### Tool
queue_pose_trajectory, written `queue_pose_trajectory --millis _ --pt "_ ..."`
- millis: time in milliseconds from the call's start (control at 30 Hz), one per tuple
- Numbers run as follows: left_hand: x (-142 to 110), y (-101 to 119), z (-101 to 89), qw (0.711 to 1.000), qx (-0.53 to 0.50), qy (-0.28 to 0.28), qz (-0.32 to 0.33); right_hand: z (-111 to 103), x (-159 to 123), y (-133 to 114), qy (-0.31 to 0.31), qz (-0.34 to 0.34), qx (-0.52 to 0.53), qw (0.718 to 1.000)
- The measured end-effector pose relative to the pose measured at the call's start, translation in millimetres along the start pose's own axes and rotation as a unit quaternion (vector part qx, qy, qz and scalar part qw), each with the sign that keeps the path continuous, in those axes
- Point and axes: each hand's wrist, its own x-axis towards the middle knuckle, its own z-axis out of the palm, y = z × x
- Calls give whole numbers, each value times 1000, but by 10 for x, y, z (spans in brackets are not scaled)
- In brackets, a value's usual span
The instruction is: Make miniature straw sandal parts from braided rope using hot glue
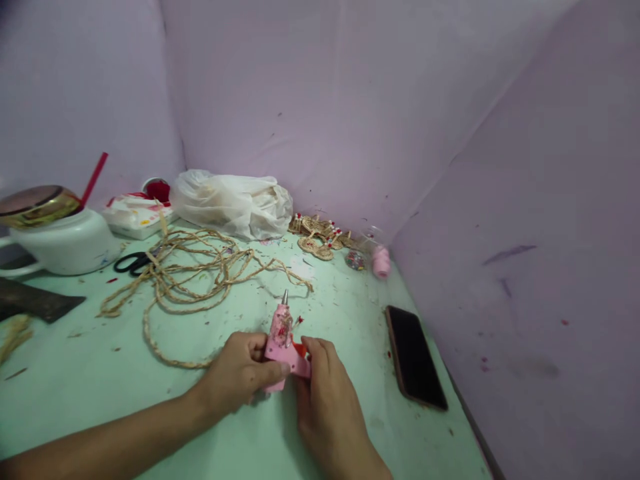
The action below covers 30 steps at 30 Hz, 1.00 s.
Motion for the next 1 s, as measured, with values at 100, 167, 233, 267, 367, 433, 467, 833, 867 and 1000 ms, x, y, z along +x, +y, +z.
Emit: queue_pose_trajectory --millis 100,167,233,267,367,433,467,833,867,1000 --pt "-53 94 -65 999 23 -30 16 -32 43 26 9 15 68 998" --pt "-71 193 -154 998 52 10 30 -100 64 79 48 64 119 990" --pt "-52 291 -266 987 114 100 59 -185 69 150 105 137 209 963" --pt "-31 330 -322 975 159 137 72 -228 64 183 130 172 270 939" --pt "39 375 -435 928 306 196 81 -327 26 239 158 246 437 851" --pt "51 340 -433 897 398 177 76 -359 -11 243 133 278 491 815" --pt "43 308 -410 878 447 151 78 -365 -28 241 113 290 503 806" --pt "-8 -13 -265 635 702 8 322 -359 -79 284 9 315 532 786" --pt "-4 -18 -275 621 706 -4 341 -366 -83 280 -8 322 528 786" --pt "-12 -50 -283 624 707 -36 330 -408 -106 243 -53 363 505 781"
